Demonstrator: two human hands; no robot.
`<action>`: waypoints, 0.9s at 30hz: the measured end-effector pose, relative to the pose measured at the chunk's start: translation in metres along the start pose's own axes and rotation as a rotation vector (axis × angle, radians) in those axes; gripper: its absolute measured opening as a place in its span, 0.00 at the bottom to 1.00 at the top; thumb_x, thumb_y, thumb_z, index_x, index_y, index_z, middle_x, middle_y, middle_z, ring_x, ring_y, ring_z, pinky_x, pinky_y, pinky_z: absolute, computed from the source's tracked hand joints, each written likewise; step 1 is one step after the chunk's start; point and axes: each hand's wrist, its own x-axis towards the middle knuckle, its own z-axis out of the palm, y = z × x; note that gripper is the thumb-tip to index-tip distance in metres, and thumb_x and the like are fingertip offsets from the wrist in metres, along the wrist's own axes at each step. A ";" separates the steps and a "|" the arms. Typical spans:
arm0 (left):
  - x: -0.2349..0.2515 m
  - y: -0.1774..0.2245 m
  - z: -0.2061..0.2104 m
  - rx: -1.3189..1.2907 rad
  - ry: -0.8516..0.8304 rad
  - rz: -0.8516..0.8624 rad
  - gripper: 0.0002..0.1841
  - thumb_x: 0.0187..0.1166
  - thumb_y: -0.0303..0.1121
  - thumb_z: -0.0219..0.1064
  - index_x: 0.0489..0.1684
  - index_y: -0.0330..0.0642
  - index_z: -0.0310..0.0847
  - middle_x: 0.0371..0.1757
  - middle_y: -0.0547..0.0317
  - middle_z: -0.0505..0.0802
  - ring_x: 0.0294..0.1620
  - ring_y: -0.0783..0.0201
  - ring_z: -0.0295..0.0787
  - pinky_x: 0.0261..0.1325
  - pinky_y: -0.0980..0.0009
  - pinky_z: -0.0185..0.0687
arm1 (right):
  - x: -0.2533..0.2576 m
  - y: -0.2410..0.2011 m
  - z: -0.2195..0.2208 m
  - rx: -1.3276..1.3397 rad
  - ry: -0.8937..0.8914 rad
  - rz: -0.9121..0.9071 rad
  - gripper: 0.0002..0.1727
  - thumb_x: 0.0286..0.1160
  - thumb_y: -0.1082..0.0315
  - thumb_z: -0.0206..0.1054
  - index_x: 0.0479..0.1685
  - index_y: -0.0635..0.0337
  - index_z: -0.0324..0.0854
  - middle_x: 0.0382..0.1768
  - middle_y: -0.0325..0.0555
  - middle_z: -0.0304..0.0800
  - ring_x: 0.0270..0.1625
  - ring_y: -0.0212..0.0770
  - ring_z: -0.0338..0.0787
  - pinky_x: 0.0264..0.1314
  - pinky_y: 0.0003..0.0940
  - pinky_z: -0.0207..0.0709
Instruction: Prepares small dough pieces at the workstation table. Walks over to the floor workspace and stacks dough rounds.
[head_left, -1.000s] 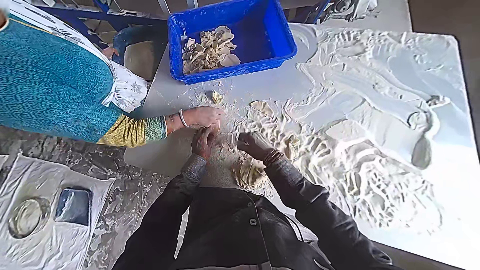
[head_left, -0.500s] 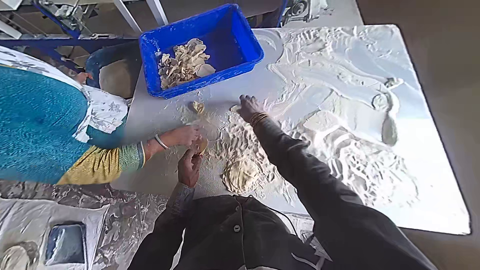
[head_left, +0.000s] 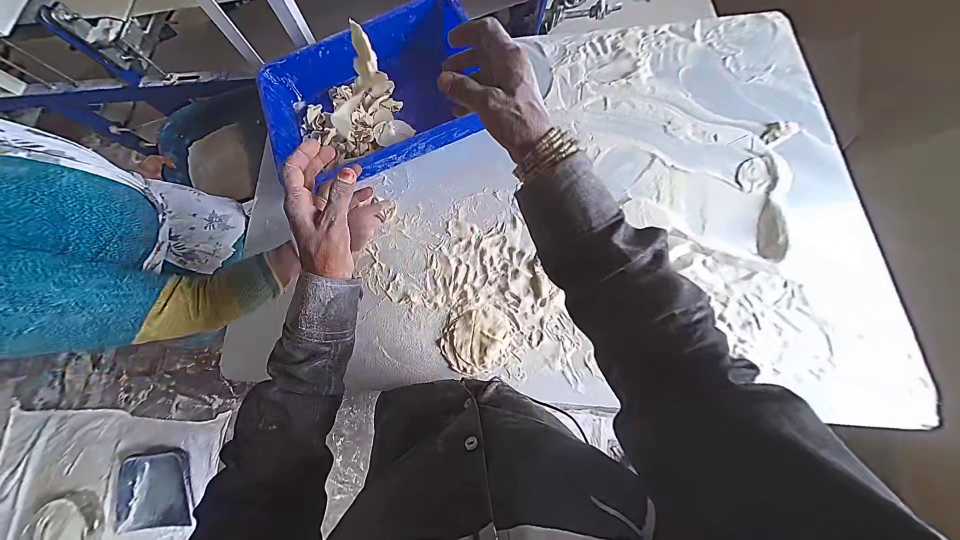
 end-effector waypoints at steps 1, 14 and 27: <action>-0.007 -0.004 -0.001 0.026 -0.025 0.004 0.30 0.85 0.34 0.60 0.86 0.40 0.56 0.77 0.51 0.77 0.61 0.57 0.90 0.57 0.59 0.93 | -0.018 0.005 0.000 -0.109 -0.029 0.000 0.27 0.79 0.62 0.67 0.73 0.69 0.74 0.58 0.56 0.90 0.53 0.44 0.93 0.57 0.43 0.88; -0.176 -0.111 0.008 0.425 -0.573 -0.440 0.23 0.81 0.37 0.63 0.71 0.31 0.79 0.63 0.44 0.90 0.62 0.60 0.90 0.68 0.64 0.83 | -0.241 0.076 0.076 -0.500 -0.763 0.662 0.28 0.74 0.54 0.72 0.68 0.63 0.82 0.64 0.61 0.86 0.73 0.61 0.81 0.78 0.61 0.67; -0.171 -0.124 0.016 0.382 -0.358 -0.407 0.21 0.87 0.39 0.57 0.65 0.31 0.82 0.55 0.47 0.93 0.53 0.64 0.91 0.61 0.65 0.84 | -0.224 0.075 0.089 -0.536 -0.625 0.729 0.35 0.72 0.54 0.75 0.77 0.62 0.75 0.73 0.61 0.80 0.79 0.59 0.76 0.82 0.59 0.65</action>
